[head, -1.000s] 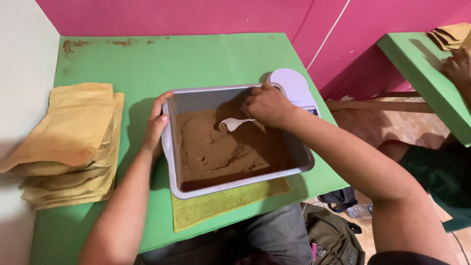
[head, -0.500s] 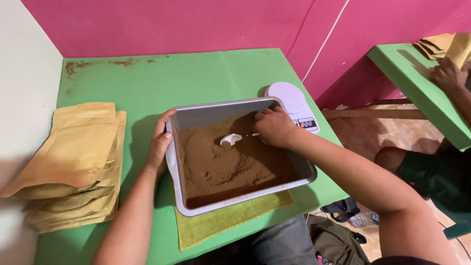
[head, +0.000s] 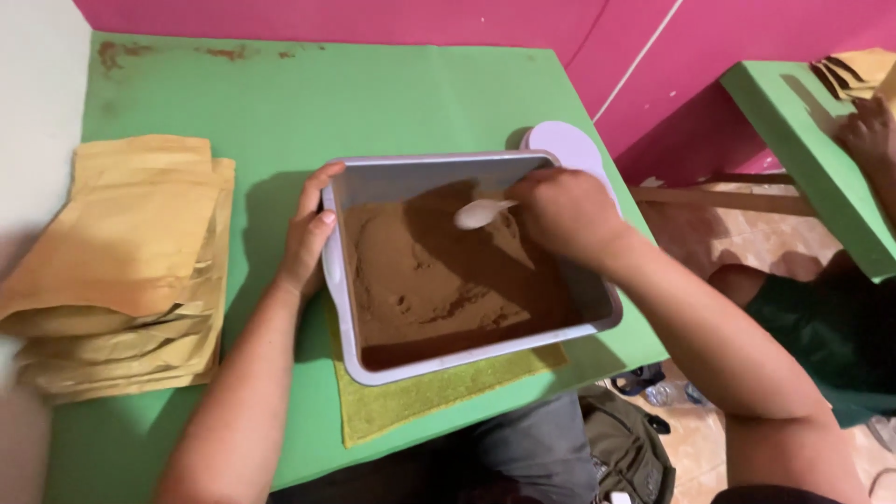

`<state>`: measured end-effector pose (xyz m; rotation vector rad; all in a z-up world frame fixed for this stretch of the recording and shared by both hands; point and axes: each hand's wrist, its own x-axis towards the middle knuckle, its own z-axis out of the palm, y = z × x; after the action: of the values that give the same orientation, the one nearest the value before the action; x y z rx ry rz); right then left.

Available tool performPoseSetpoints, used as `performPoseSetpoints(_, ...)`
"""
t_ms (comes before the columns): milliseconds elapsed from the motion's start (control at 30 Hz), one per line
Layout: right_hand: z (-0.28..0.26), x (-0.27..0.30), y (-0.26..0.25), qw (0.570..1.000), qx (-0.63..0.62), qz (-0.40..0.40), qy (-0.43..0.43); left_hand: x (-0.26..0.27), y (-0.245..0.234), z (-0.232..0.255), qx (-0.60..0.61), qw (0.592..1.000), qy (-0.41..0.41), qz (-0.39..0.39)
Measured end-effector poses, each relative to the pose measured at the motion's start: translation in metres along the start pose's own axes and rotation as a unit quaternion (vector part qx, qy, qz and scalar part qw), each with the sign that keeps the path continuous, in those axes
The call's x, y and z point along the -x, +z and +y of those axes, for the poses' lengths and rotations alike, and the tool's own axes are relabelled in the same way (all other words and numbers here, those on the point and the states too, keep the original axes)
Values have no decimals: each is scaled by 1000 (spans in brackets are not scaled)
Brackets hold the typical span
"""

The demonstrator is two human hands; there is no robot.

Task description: Stirring and leveling finely ground coffee in a metal tray using a plastic spoon, likely as part of a packaging or quality control process.

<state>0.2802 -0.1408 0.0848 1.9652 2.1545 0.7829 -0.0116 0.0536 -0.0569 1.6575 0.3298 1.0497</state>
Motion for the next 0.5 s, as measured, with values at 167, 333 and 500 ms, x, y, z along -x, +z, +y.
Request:
performPoseSetpoints(167,12,-21,24,978,-31,-161,131,0,-1,3,4,1000,-3,0)
performPoseSetpoints(333,-7,-48,11,968,-103,-195,117,1,1,8,4,1000,1,0)
performPoseSetpoints(500,-30,-63,-5,950,-189,-234,87,-3,-4,-4,-3,1000,-4,-8)
